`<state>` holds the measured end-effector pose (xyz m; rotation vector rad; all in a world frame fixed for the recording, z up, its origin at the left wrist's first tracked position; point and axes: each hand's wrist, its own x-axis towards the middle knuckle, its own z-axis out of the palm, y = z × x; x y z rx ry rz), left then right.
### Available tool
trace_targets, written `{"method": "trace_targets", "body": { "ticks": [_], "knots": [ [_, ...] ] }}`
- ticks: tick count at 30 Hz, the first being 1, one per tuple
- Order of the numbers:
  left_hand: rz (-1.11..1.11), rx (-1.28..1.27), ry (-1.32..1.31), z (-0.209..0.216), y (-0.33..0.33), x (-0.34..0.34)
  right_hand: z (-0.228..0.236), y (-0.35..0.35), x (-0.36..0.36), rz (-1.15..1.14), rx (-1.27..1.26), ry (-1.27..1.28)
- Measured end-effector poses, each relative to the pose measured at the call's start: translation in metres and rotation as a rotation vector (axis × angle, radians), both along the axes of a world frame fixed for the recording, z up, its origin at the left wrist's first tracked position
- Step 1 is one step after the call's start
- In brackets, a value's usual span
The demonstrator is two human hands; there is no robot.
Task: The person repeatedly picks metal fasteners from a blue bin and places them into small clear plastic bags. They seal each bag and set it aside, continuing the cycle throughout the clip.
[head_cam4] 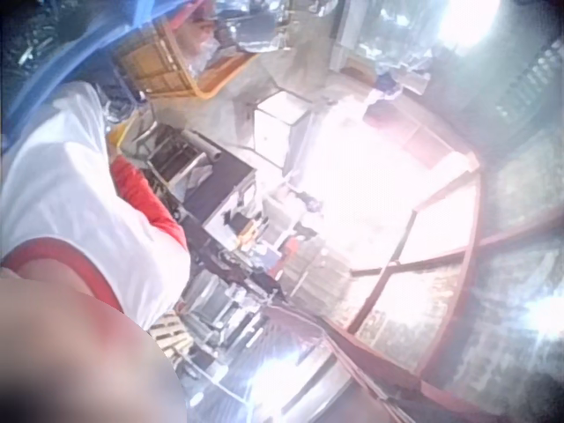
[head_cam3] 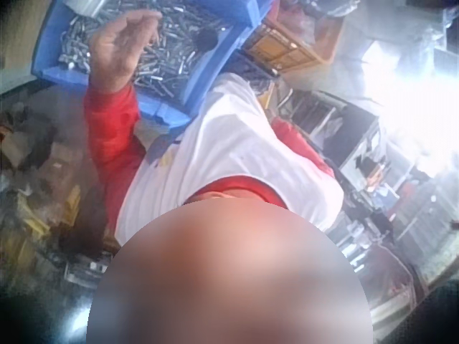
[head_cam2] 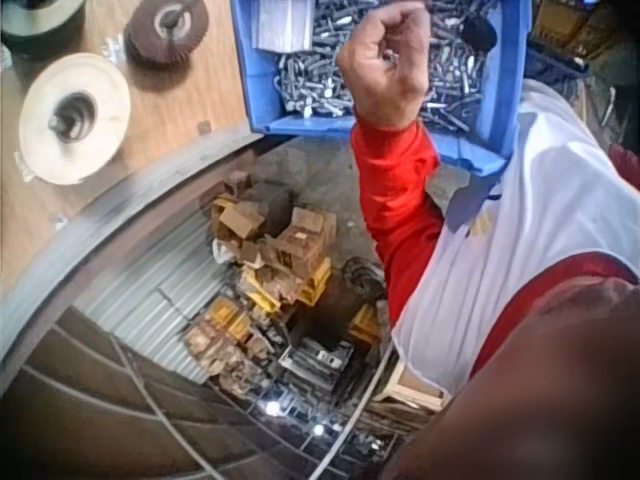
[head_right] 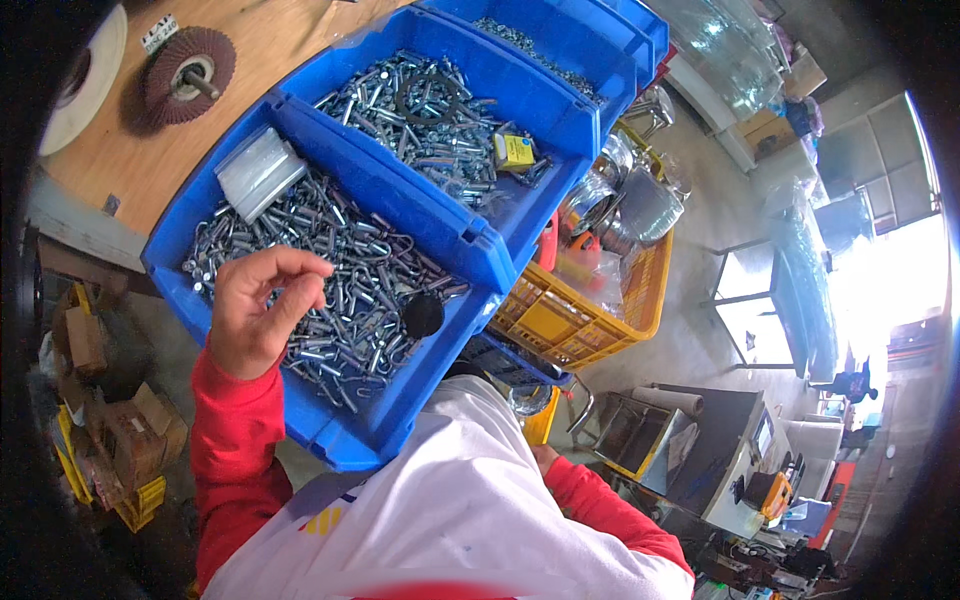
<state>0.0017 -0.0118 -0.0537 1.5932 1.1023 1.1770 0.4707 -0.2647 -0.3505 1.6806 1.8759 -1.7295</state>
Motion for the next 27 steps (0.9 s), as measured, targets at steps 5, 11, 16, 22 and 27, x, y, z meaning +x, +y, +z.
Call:
{"method": "trace_targets", "body": {
  "ticks": [5, 11, 16, 22, 27],
  "knots": [
    [-0.009, -0.027, -0.088, -0.011, -0.002, -0.001, -0.010, -0.003, -0.005, 0.025, 0.022, -0.001],
    [0.209, 0.105, 0.463, -0.026, 0.015, -0.029, -0.025, 0.008, 0.010, 0.055, 0.029, -0.001],
    [0.475, 0.059, 1.235, -0.050, 0.094, -0.079, -0.034, 0.028, 0.025, 0.086, 0.031, -0.007],
    [0.387, -0.087, 1.347, -0.074, 0.132, -0.083, -0.049, 0.062, 0.042, 0.128, 0.029, 0.005],
    [0.489, -0.165, 1.162, -0.066, 0.133, -0.074, -0.060, 0.099, 0.052, 0.158, 0.040, 0.015]
  ]
}}
